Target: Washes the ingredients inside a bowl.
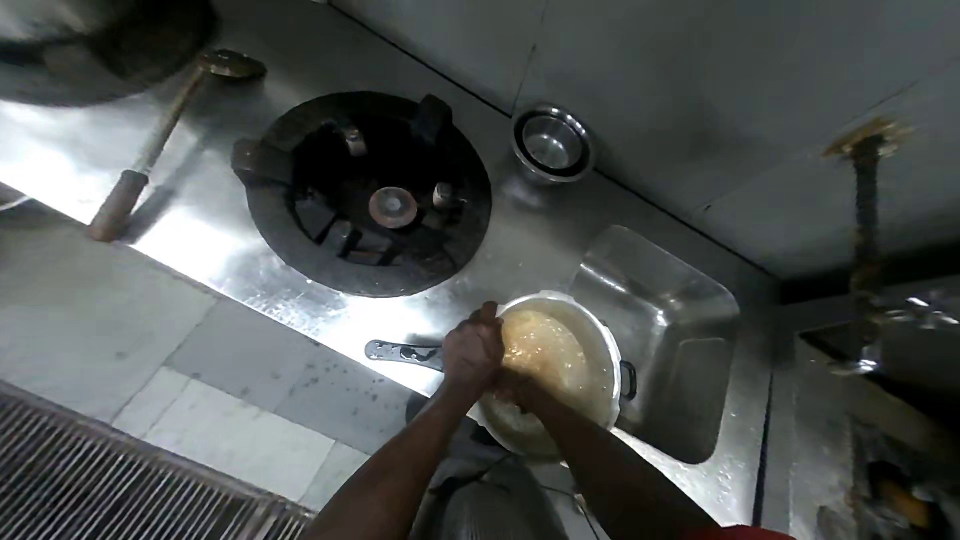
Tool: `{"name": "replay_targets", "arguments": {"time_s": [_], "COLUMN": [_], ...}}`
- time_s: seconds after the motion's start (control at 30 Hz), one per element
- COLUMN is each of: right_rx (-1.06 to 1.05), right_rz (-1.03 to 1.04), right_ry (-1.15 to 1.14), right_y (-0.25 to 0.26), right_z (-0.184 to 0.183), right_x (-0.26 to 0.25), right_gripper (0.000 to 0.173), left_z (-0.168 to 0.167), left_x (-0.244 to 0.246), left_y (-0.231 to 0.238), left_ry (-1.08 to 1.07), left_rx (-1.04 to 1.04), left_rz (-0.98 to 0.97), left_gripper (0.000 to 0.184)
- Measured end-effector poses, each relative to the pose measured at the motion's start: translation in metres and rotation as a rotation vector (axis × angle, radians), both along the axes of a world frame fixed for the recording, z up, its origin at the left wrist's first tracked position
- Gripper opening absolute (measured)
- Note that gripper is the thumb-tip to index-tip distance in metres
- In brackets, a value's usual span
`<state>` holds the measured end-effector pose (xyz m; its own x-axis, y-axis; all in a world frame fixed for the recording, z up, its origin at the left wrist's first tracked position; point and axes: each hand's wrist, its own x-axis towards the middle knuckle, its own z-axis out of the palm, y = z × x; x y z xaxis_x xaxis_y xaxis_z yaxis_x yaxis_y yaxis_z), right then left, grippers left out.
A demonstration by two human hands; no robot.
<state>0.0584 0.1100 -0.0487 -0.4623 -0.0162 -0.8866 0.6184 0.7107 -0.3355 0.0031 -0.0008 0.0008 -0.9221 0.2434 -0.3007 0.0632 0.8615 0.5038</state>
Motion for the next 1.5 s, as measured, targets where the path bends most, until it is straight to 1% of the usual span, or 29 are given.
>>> {"name": "replay_targets", "arguments": {"time_s": [0.03, 0.07, 0.13, 0.23, 0.3, 0.37, 0.4, 0.47, 0.5, 0.6, 0.63, 0.67, 0.7, 0.73, 0.8, 0.9, 1.03, 1.1, 1.2, 1.3, 1.37, 1.4, 1.43, 1.5], "right_rx": [-0.011, 0.005, 0.060, 0.153, 0.173, 0.172, 0.163, 0.133, 0.139, 0.184, 0.189, 0.195, 0.218, 0.247, 0.325, 0.437, 0.517, 0.476, 0.398, 0.326, 0.249, 0.206, 0.158, 0.087], "right_rz": [0.151, 0.256, 0.415, 0.541, 0.571, 0.481, 0.394, 0.233, 0.207, 0.263, 0.288, 0.317, 0.358, 0.389, 0.399, 0.408, 0.414, 0.382, 0.448, 0.318, 0.306, 0.292, 0.233, 0.063], "right_ry": [-0.037, -0.077, -0.143, -0.201, -0.150, -0.036, 0.032, 0.166, 0.235, 0.432, 0.463, 0.471, 0.455, 0.433, 0.349, 0.259, 0.180, 0.115, 0.038, -0.014, -0.057, -0.073, -0.070, -0.088], "right_y": [0.003, 0.007, 0.014, 0.016, 0.018, 0.019, 0.019, 0.017, 0.014, 0.007, 0.005, 0.003, 0.001, 0.000, 0.003, 0.019, 0.036, 0.041, 0.047, 0.052, 0.046, 0.040, 0.033, 0.019], "right_z": [-0.008, -0.013, -0.013, -0.007, -0.005, 0.000, 0.003, 0.005, 0.008, 0.007, 0.007, 0.009, 0.012, 0.014, 0.012, -0.015, -0.012, -0.006, -0.003, -0.018, -0.026, -0.020, -0.006, 0.021], "right_x": [-0.001, 0.001, 0.006, 0.011, 0.012, 0.007, 0.002, -0.008, -0.013, -0.029, -0.033, -0.038, -0.042, -0.045, -0.051, -0.048, -0.028, -0.017, -0.006, 0.004, 0.008, 0.009, 0.011, 0.014], "right_gripper": [0.034, 0.037, 0.040, 0.039, 0.038, 0.036, 0.035, 0.038, 0.038, 0.032, 0.034, 0.040, 0.045, 0.048, 0.040, 0.038, 0.038, 0.040, 0.039, 0.049, 0.051, 0.050, 0.047, 0.044], "left_z": [0.000, 0.001, 0.001, -0.001, -0.003, -0.004, -0.003, -0.003, -0.003, 0.001, 0.002, 0.002, 0.002, 0.001, 0.001, 0.001, -0.001, -0.001, 0.001, 0.001, -0.001, -0.001, 0.000, 0.002], "left_x": [0.000, 0.000, 0.000, 0.001, 0.002, 0.002, 0.001, 0.001, 0.001, -0.001, -0.002, -0.002, -0.002, -0.001, -0.001, 0.000, 0.001, 0.002, 0.001, 0.001, 0.002, 0.002, 0.001, -0.001], "left_y": [0.000, 0.000, 0.000, 0.000, -0.001, -0.002, -0.002, -0.003, -0.003, -0.002, -0.001, -0.001, -0.001, -0.001, -0.001, 0.000, 0.001, 0.001, 0.001, 0.001, 0.001, 0.000, 0.000, 0.000], "left_ry": [0.000, -0.003, 0.000, 0.024, 0.037, 0.027, 0.025, 0.044, 0.049, -0.003, -0.022, -0.025, -0.022, -0.014, -0.014, -0.014, 0.015, 0.016, -0.019, -0.018, -0.003, -0.005, -0.014, -0.037], "left_rx": [-0.005, -0.013, -0.023, -0.008, 0.012, 0.010, 0.007, 0.020, 0.026, 0.002, -0.005, -0.009, -0.007, -0.007, -0.016, -0.016, -0.005, -0.007, -0.033, -0.030, -0.032, -0.031, -0.025, -0.009], "left_rz": [-0.004, -0.007, -0.010, -0.004, 0.002, 0.006, 0.004, -0.004, -0.008, -0.012, -0.009, -0.002, 0.002, 0.005, 0.006, 0.004, 0.013, 0.023, 0.016, 0.017, 0.017, 0.013, 0.007, 0.005], "left_gripper": [0.037, 0.037, 0.037, 0.036, 0.035, 0.036, 0.036, 0.035, 0.035, 0.037, 0.037, 0.037, 0.037, 0.036, 0.036, 0.037, 0.035, 0.035, 0.036, 0.037, 0.036, 0.036, 0.036, 0.037]}}
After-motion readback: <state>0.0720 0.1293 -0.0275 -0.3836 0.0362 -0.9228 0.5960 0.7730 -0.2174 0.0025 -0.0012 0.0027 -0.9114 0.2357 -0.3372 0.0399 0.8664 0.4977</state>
